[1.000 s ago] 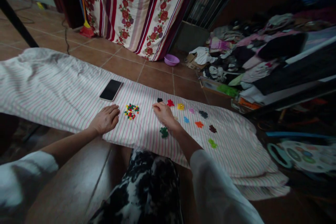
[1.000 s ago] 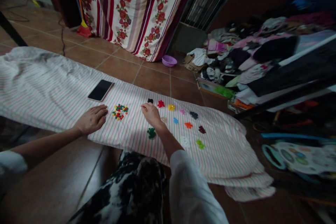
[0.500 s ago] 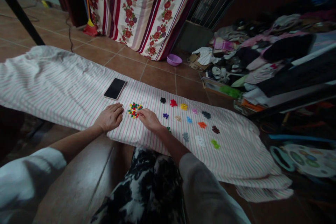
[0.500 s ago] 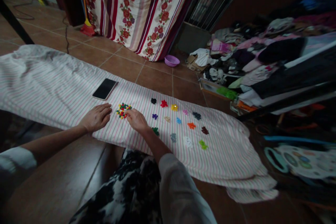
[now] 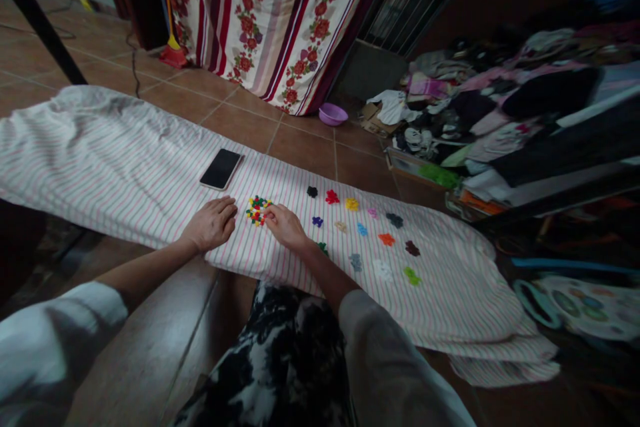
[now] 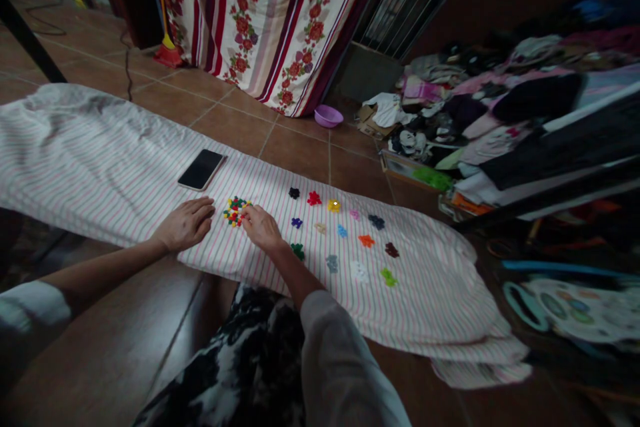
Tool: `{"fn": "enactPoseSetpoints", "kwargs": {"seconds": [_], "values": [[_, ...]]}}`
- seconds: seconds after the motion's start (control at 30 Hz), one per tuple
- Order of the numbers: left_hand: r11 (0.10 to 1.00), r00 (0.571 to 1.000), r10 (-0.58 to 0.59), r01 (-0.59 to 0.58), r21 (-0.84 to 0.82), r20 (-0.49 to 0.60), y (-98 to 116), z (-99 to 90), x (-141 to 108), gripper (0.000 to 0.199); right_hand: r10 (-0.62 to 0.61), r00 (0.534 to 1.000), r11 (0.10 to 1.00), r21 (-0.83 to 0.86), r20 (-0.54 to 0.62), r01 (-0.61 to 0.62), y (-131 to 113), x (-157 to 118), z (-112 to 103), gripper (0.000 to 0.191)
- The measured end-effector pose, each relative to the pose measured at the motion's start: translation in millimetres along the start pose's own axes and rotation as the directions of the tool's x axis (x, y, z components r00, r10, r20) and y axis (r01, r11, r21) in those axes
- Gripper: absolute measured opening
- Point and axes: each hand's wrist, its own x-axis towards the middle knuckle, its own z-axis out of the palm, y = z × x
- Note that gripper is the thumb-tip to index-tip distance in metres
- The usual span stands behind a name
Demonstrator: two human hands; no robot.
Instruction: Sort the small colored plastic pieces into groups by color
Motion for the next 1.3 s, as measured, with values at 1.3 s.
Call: {"fn": "enactPoseSetpoints", "kwargs": {"seconds": [1.3], "values": [[0.997, 0.997, 0.065, -0.063, 0.053, -0.034, -3.5, 1.2, -2.2, 0.034, 0.482, 0.753, 0.809, -0.102, -0.449, -0.579, 135.1, -5.4, -96.3, 0.023]]}}
